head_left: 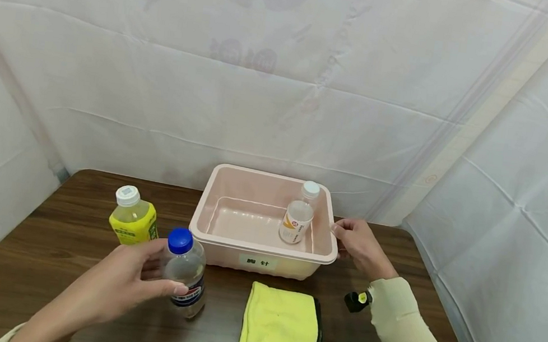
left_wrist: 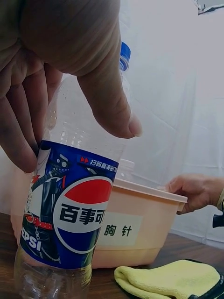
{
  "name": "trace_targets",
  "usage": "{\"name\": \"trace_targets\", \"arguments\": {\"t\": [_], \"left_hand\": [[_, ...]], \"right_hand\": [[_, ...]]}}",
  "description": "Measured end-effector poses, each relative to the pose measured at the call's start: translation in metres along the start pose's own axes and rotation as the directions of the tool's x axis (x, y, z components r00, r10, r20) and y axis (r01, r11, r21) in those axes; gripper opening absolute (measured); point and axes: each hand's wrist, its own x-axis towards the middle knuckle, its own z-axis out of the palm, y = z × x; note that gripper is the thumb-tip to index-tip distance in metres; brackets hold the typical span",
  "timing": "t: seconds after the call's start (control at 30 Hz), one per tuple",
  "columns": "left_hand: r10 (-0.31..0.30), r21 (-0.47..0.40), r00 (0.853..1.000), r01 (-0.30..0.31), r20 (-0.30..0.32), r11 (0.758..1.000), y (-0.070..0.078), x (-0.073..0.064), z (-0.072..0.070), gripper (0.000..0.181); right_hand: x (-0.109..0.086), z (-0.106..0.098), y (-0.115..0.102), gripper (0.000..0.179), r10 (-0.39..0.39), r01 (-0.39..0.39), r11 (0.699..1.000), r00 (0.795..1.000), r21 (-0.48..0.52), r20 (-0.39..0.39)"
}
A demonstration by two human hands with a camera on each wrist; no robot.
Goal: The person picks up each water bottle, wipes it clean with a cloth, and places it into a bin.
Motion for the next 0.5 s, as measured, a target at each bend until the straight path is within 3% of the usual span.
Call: {"name": "trace_targets", "arguments": {"t": [0.5], "left_hand": [[0.007, -0.036, 0.998, -0.005, 0.056, 0.999, 0.012, 0.009, 0.010, 0.069]], "right_hand": [[0.002, 0.000, 0.001, 0.030, -0.008, 0.008, 1.000, 1.000, 0.029, -0.005]]}}
